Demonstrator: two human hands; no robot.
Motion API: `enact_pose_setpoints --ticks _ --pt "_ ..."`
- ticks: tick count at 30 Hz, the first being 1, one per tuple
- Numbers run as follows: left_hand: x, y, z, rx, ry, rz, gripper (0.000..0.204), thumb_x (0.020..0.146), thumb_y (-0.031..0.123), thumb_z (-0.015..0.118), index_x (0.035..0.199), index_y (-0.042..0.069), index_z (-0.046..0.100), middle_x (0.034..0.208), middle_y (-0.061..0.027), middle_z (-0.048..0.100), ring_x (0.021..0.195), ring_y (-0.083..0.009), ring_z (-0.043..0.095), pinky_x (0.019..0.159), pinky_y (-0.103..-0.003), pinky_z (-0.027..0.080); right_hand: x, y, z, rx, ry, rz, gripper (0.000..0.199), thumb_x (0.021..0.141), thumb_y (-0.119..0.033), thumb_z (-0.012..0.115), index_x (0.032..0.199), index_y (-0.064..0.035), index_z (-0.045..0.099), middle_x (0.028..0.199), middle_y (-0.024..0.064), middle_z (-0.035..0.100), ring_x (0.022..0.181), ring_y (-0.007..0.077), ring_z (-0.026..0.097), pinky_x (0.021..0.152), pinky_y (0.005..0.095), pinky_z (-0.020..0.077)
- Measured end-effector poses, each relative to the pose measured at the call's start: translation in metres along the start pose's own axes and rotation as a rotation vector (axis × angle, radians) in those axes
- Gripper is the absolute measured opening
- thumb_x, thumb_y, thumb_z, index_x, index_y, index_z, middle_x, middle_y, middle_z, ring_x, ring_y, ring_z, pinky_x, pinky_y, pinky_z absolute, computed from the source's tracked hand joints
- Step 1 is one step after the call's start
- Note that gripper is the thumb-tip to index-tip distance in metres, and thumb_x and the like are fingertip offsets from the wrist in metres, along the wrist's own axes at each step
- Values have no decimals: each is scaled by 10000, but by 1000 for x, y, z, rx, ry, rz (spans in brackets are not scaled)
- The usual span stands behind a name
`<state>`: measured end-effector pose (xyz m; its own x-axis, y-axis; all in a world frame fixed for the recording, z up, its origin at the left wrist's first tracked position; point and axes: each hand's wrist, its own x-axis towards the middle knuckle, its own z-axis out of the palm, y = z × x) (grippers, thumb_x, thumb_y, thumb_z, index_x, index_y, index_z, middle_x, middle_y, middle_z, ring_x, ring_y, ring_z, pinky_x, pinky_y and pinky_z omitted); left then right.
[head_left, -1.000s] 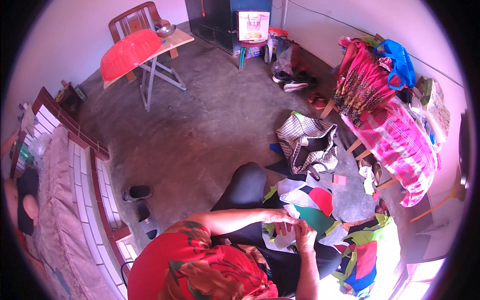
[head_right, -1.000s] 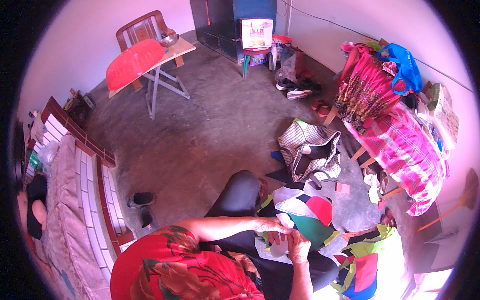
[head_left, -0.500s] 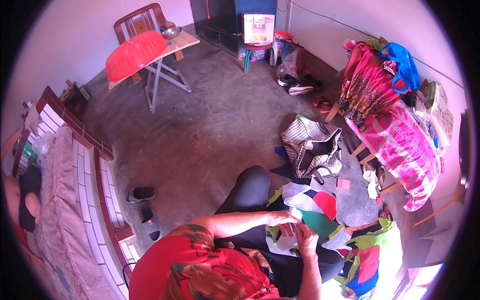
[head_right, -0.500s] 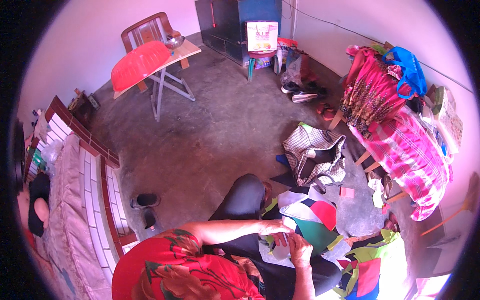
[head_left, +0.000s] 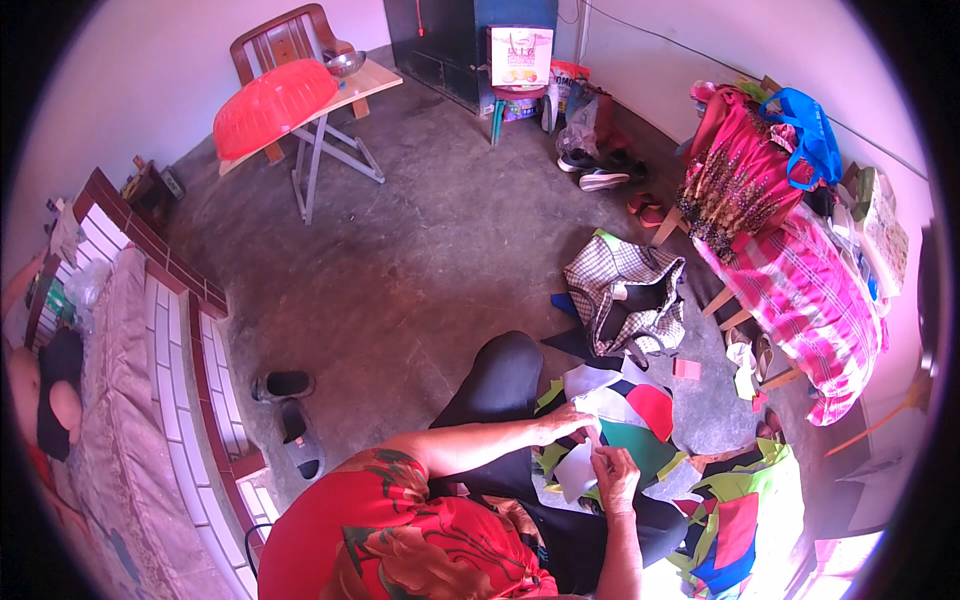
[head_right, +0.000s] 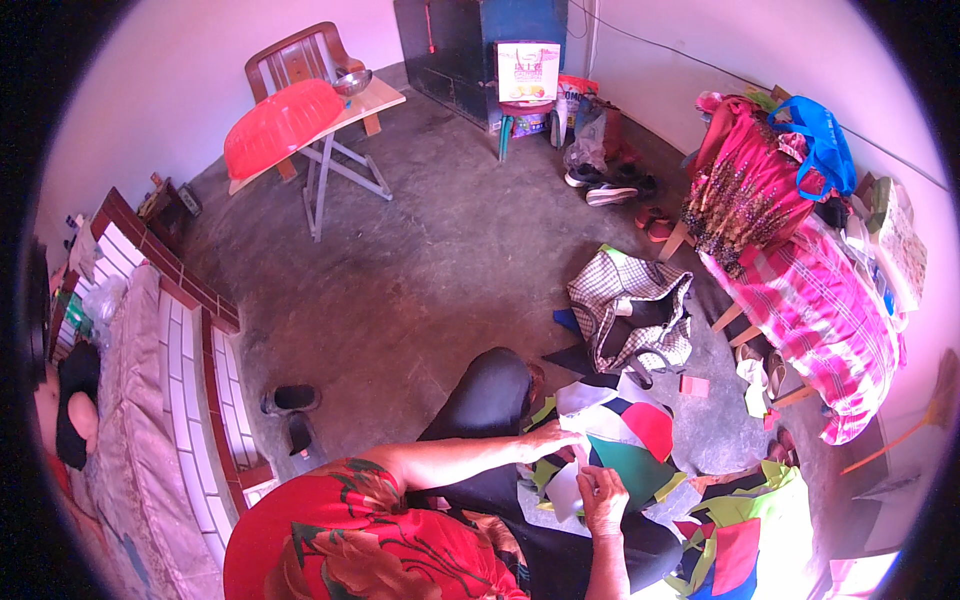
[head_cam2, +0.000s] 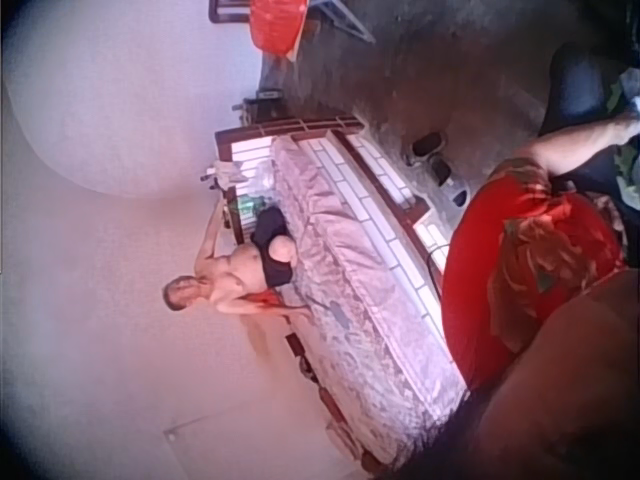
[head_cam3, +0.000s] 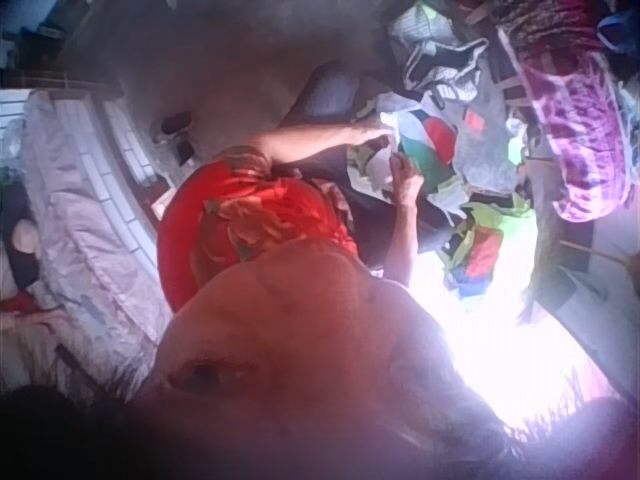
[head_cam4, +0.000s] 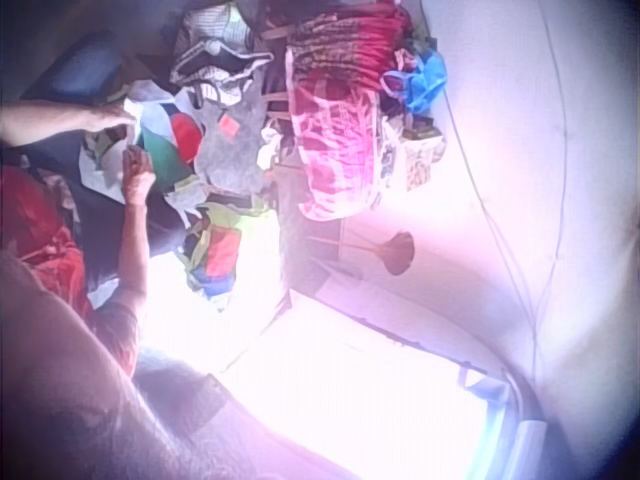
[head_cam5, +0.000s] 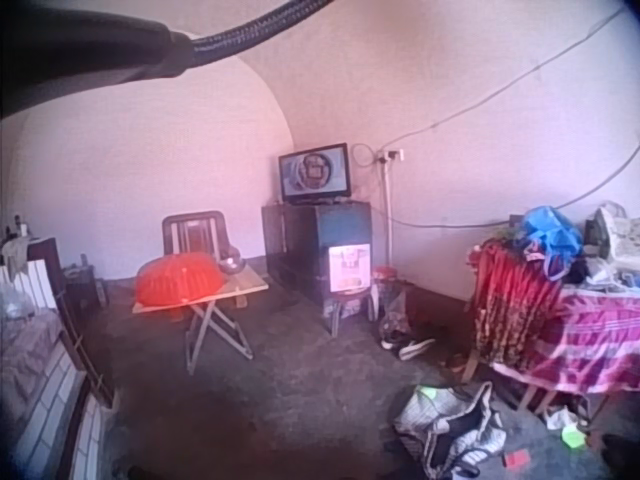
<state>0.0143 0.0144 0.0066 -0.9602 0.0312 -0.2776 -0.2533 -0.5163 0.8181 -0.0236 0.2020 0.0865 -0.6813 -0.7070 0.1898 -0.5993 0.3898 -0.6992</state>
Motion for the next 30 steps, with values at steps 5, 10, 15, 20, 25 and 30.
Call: enact_pose_setpoints --ticks 5,10,15,20,25,30 --pt "-1 6 -1 -215 -5 66 308 932 272 554 1092 13 601 993 -66 639 868 -134 623 738 -286 533 -4 16 5 129 -303 237 221 778 -172 723 971 -81 667 774 93 649 647 176 608 594 309 488" --pt "0 10 -5 -271 -222 75 302 937 267 557 1104 18 591 999 -59 647 865 -149 641 781 -318 540 -10 21 12 136 -562 226 267 834 -257 675 1042 -89 672 912 131 676 698 231 641 689 340 508" --pt "-8 21 0 -432 -305 53 270 940 227 536 1132 40 561 1000 -66 656 928 -167 650 807 -357 542 -13 49 15 134 -550 334 294 839 -273 640 1076 -104 678 880 144 664 732 242 648 691 337 505" --pt "-11 39 -1 -596 -268 8 278 925 222 508 1146 59 551 1057 -81 663 953 -213 654 809 -421 539 -16 78 22 90 -225 291 168 815 -175 655 913 -42 687 763 113 642 655 196 608 631 326 486" --pt "-3 30 -15 -636 -313 0 324 910 249 517 1175 65 542 1063 -91 663 974 -224 647 814 -429 528 -2 64 12 112 60 360 156 837 -148 638 898 -6 660 717 67 629 667 149 589 638 281 465" --pt "-5 25 -9 -617 -261 -117 364 871 229 564 1198 71 533 1108 -80 649 1026 -210 625 881 -414 495 -1 48 -6 618 -150 556 676 882 -565 506 1311 -49 422 1234 101 506 1104 245 513 903 413 412"
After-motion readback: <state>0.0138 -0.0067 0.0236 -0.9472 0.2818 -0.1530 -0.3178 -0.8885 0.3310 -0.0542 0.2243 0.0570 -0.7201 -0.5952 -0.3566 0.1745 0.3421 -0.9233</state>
